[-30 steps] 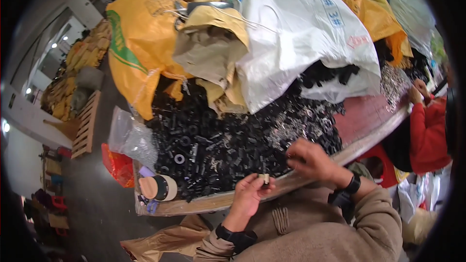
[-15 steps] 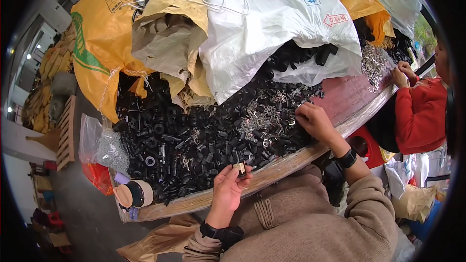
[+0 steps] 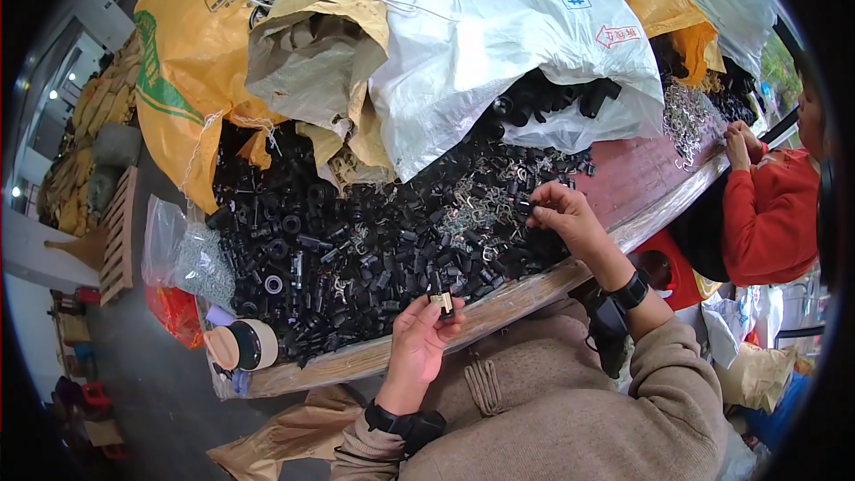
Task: The person picks up a black plastic component and a small metal clip from a pile, then inserts the clip into the component by hand. They repeat this process, assembling each part one at a time before placing them back onto the table.
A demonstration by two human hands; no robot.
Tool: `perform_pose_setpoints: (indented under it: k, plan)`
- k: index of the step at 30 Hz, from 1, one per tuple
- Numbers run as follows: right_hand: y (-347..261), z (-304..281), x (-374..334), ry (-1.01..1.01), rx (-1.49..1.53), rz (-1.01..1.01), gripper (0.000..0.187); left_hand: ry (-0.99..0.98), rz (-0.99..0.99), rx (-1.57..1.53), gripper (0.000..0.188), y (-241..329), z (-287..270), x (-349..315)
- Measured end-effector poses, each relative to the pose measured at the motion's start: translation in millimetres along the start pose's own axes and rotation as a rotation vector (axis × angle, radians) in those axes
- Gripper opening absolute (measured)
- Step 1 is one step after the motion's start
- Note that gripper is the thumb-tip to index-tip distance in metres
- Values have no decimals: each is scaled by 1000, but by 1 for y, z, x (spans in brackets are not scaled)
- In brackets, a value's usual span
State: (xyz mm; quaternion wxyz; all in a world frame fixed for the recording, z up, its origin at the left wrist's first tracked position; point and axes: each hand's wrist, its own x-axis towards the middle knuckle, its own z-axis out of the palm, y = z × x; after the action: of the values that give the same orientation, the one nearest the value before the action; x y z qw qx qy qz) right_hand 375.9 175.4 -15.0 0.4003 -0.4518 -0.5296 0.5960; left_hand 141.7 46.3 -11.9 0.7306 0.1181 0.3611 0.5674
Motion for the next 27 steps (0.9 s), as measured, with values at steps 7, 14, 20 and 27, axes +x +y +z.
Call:
perform_pose_setpoints:
  k: [7, 14, 20, 27]
  plan:
    - [-8, 16, -6, -76, 16, -16, 6, -32, -15, -34, 22, 5, -10, -6]
    - [-3, 49, -15, -142, 376, 42, 7, -19, -11, 11, 23, 7, -10, -4]
    - [-19, 78, -34, -442, 149, 11, 12, -32, -19, 50, 20, 8, -6, -5]
    - [-34, 99, -50, -504, -216, -247, 18, -28, -55, 30, 23, -3, -7, -12]
